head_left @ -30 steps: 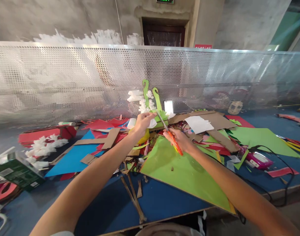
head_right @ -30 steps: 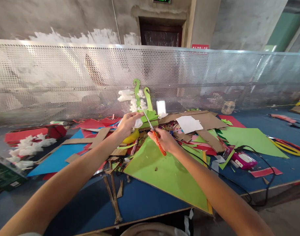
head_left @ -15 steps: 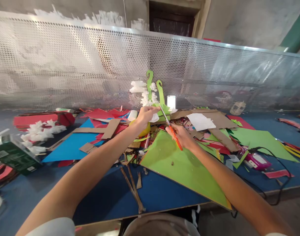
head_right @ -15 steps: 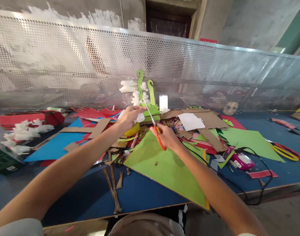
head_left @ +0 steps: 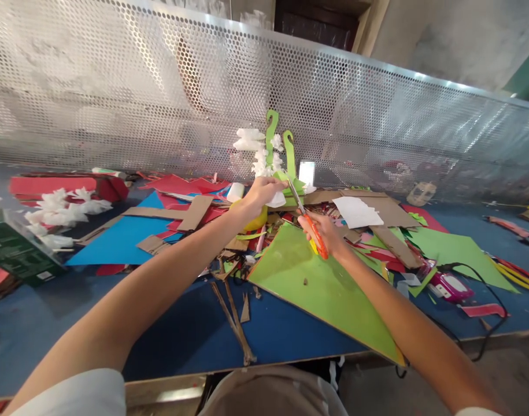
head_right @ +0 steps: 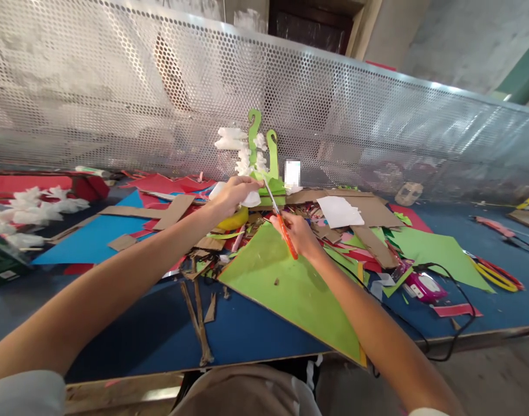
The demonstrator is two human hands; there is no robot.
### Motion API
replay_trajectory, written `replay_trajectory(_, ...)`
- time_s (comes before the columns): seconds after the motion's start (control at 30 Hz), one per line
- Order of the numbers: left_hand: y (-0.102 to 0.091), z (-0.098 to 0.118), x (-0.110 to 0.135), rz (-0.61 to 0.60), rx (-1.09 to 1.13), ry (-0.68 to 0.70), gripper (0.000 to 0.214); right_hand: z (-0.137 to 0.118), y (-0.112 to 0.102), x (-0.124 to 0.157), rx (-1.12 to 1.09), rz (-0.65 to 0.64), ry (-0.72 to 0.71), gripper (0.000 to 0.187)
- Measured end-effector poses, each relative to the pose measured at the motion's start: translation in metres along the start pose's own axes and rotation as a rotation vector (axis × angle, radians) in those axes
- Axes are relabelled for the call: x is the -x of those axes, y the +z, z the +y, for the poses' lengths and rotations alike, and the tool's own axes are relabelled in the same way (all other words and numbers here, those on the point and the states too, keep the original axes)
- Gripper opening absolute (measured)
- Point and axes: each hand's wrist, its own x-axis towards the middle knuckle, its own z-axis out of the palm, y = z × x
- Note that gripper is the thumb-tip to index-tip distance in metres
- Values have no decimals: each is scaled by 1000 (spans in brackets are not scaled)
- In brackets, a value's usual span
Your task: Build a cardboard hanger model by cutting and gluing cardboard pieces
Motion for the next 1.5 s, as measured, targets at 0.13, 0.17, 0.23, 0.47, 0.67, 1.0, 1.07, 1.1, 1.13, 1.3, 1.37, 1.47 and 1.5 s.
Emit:
replay_trajectory(0.13, -3, 0, -3, -97, -138, 11, 29, -1, -2, 1, -35, -2, 7, 49)
replay_trajectory(0.17, -4, 0, -4, -111, -130, 11, 30, -2, -2, 1, -48, -6, 14, 49)
replay_trajectory(0.23, -5, 1, -5, -126, -122, 9, 31, -2, -4, 1, -68, -13, 24, 50)
replay_trajectory(0.47, -2, 6, -3, -133, -57, -45, 27, 1, -9, -4, -13, -71, 26, 50)
replay_trajectory(0.67, -4, 1, -5, -147, -71, -40, 24, 1, -6, -1, -13, -49, 9, 50)
replay_trajectory(1.0, -9, -5, -13, -163, -116, -65, 23, -6, -3, 3, -72, -48, -3, 54)
replay_trajectory(1.07, -9, -4, -14, -168, -109, -99, 21, -5, -3, 3, -90, -56, -4, 54)
replay_trajectory(1.1, -9, -4, -15, -169, -111, -118, 20, -4, -3, 2, -102, -59, -3, 54)
replay_trajectory(1.13, -9, -4, -15, -171, -117, -137, 20, -4, -3, 2, -108, -61, -1, 54)
replay_trajectory(1.3, -8, -1, -12, -159, -148, -130, 20, -3, -3, 2, -109, -65, -3, 55)
replay_trajectory(1.37, -9, -1, -11, -172, -165, -108, 22, -4, -3, 3, -121, -61, -6, 55)
replay_trajectory(1.47, -9, -5, -10, -209, -174, -80, 24, -6, -2, 3, -126, -53, -12, 55)
replay_trajectory(1.5, -9, -6, -11, -216, -174, -66, 24, -6, -2, 3, -121, -48, -19, 55)
